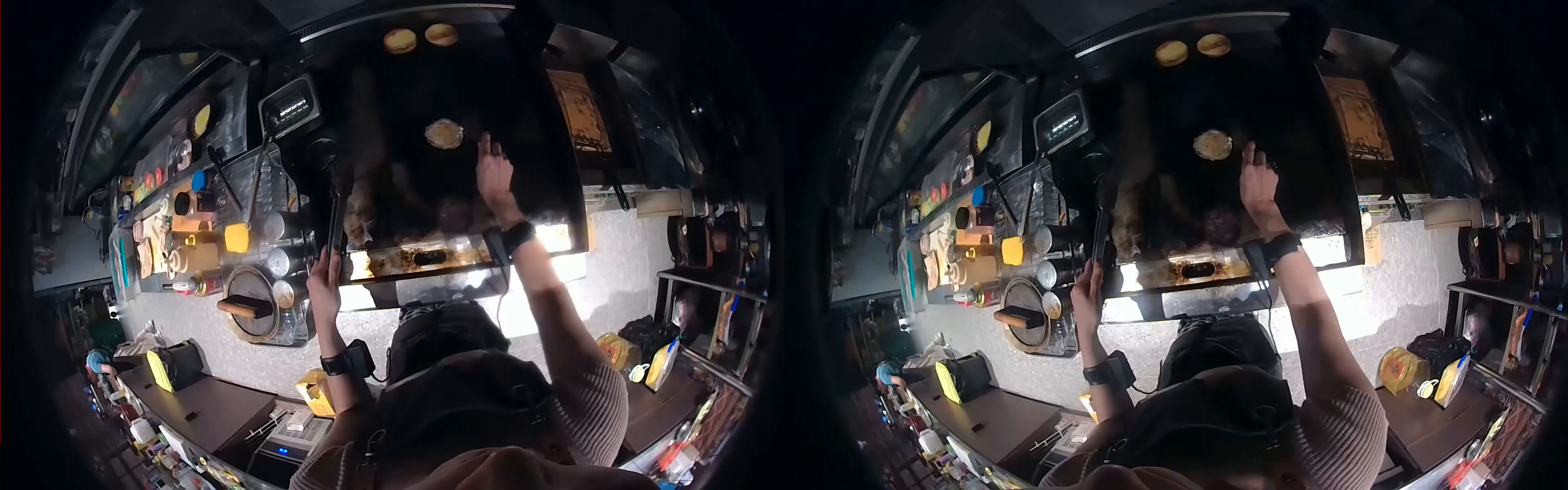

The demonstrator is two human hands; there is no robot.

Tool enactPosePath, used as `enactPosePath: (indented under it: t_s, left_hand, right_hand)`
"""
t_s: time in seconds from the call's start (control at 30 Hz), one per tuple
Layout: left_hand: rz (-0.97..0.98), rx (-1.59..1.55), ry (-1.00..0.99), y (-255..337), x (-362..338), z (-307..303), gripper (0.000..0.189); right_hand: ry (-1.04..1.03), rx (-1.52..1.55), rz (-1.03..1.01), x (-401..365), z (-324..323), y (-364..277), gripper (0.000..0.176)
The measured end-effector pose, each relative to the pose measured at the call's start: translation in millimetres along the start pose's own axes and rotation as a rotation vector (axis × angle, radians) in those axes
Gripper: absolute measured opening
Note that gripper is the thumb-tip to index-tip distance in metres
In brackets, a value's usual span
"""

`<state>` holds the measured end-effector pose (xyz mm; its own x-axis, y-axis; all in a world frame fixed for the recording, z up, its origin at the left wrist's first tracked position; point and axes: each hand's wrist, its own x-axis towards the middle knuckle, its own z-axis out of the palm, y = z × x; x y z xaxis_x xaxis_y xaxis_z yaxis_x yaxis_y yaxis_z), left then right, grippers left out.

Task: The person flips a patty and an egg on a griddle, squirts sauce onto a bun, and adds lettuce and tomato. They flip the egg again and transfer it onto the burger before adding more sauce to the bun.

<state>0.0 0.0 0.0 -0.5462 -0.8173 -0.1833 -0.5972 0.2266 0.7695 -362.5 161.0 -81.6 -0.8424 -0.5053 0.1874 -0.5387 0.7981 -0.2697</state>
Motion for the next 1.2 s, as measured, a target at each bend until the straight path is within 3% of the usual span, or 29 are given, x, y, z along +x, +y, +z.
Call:
enactPosePath:
  t_s: [0.17, 0.3, 0.37, 0.43, 0.5, 0.57, 0.63, 0.73, 0.77, 0.87, 1.03, 1.2]
  left_hand:
    - [0.109, 0.016, 0.04, -15, 3, 2, 0.044]
    - [0.196, 0.188, 0.06, -14, -4, -4, 0.046]
    - [0.173, 0.258, 0.045, -11, -8, -6, 0.051]
    - [0.22, 0.308, 0.063, -28, -6, -4, 0.053]
    - [0.17, 0.259, 0.029, -29, -11, -7, 0.054]
    - [0.135, 0.227, -0.003, -32, -18, -8, 0.054]
    - [0.12, 0.21, -0.021, -33, -22, -10, 0.054]
    - [0.152, 0.218, 0.004, -28, -25, -11, 0.055]
    - [0.159, 0.219, 0.009, -28, -26, -12, 0.055]
    - [0.094, 0.23, 0.003, -22, -37, -18, 0.055]
    - [0.036, 0.236, -0.008, -17, -62, -29, 0.052]
    - [0.116, 0.169, 0.092, -38, -83, -33, 0.045]
  right_hand:
    - [0.083, 0.019, -0.01, 7, -8, 8, 0.037]
    - [0.19, 0.111, 0.11, -20, -56, 24, 0.036]
    - [0.231, 0.185, 0.045, -52, -86, 44, 0.029]
    - [0.236, 0.306, 0.172, -92, -85, 77, 0.025]
    - [0.086, 0.502, 0.4, -141, -132, 79, 0.028]
    - [0.143, 0.743, 0.429, -181, -137, 91, 0.032]
    - [0.189, 0.734, 0.381, -196, -126, 96, 0.035]
    - [0.088, 0.789, 0.399, -175, -111, 95, 0.04]
    - [0.082, 0.534, 0.343, -161, -129, 71, 0.041]
    - [0.198, 0.408, -0.045, -99, -71, 76, 0.04]
    - [0.056, 0.333, -0.065, -11, -54, 40, 0.038]
    - [-0.077, 0.276, -0.086, 29, -23, 35, 0.039]
